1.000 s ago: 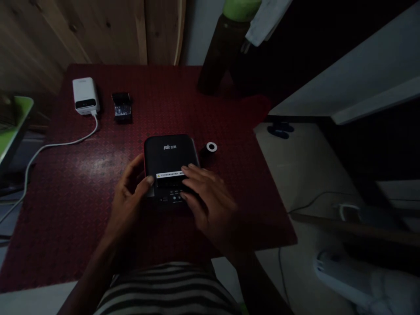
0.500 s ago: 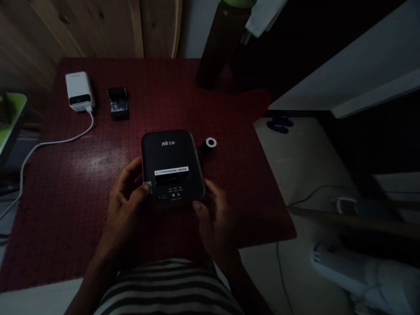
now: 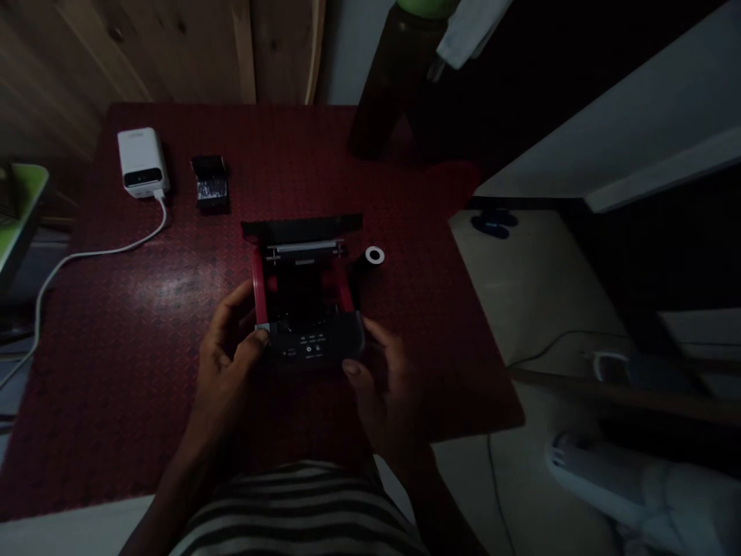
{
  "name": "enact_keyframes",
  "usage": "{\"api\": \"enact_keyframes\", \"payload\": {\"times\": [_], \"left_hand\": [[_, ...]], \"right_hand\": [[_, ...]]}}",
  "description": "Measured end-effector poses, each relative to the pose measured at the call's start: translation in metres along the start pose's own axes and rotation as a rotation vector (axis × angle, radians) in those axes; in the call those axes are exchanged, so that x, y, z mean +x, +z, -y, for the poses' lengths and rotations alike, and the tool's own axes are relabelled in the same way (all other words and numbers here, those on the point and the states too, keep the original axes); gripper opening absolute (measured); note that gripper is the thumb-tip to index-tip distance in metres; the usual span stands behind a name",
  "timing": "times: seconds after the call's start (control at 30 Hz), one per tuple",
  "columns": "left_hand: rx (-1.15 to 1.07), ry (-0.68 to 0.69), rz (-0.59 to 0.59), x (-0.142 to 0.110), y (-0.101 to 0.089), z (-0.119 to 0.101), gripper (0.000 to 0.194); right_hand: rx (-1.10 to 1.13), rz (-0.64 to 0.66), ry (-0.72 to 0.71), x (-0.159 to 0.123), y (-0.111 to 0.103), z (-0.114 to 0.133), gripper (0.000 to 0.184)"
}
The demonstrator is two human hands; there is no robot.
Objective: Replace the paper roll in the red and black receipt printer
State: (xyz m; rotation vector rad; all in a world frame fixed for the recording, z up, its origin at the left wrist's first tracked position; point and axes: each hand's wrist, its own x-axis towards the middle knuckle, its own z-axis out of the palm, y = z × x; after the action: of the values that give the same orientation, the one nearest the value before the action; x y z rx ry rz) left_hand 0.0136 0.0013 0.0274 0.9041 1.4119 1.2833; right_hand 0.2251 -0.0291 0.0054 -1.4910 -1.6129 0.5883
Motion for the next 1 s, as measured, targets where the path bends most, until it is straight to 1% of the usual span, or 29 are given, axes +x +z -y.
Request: {"api": "enact_keyframes", "payload": {"times": [0.07, 0.13, 0.17, 0.2, 0.23, 0.3, 0.37, 0.43, 0.5, 0.6, 0.7, 0.83, 0.9, 0.93, 1.0], "left_hand": [[-0.018, 0.041, 0.016, 0.002, -0.002, 0.005, 0.053], [-0.037, 0.069, 0.04, 0.004, -0.005, 0.01, 0.054], [-0.043, 0.074, 0.054, 0.005, -0.007, 0.013, 0.055], [-0.048, 0.076, 0.067, 0.006, -0.008, 0.015, 0.056], [-0.053, 0.079, 0.078, 0.007, -0.01, 0.018, 0.057], [-0.064, 0.094, 0.108, 0.009, -0.013, 0.021, 0.059], [-0.077, 0.105, 0.131, 0.01, -0.014, 0.023, 0.059], [-0.084, 0.106, 0.136, 0.011, -0.015, 0.023, 0.059], [-0.087, 0.099, 0.135, 0.011, -0.015, 0.022, 0.059], [-0.083, 0.095, 0.146, 0.01, -0.014, 0.02, 0.059], [-0.068, 0.094, 0.149, 0.01, -0.014, 0.019, 0.059], [-0.065, 0.078, 0.14, 0.008, -0.015, 0.019, 0.059], [-0.064, 0.067, 0.141, 0.008, -0.015, 0.018, 0.059], [-0.061, 0.067, 0.141, 0.007, -0.015, 0.017, 0.059], [-0.057, 0.073, 0.139, 0.008, -0.015, 0.016, 0.059]], "right_hand": [[-0.018, -0.039, -0.058, 0.014, -0.007, 0.005, 0.047], [-0.073, -0.064, -0.168, 0.037, -0.013, 0.012, 0.037], [-0.106, -0.051, -0.239, 0.05, -0.014, 0.015, 0.033], [-0.137, -0.006, -0.314, 0.065, -0.013, 0.018, 0.031], [-0.161, 0.066, -0.394, 0.081, -0.011, 0.022, 0.032], [-0.221, 0.26, -0.507, 0.109, -0.001, 0.027, 0.033], [-0.316, 0.447, -0.521, 0.13, 0.013, 0.033, 0.034], [-0.422, 0.578, -0.487, 0.143, 0.026, 0.039, 0.035], [-0.512, 0.645, -0.464, 0.148, 0.035, 0.045, 0.035], [-0.619, 0.655, -0.448, 0.146, 0.042, 0.052, 0.033], [-0.67, 0.673, -0.421, 0.146, 0.042, 0.055, 0.031], [-0.651, 0.709, -0.428, 0.152, 0.036, 0.056, 0.028], [-0.625, 0.683, -0.462, 0.15, 0.03, 0.059, 0.023], [-0.617, 0.65, -0.482, 0.147, 0.025, 0.061, 0.02], [-0.58, 0.534, -0.517, 0.138, 0.013, 0.064, 0.017]]}}
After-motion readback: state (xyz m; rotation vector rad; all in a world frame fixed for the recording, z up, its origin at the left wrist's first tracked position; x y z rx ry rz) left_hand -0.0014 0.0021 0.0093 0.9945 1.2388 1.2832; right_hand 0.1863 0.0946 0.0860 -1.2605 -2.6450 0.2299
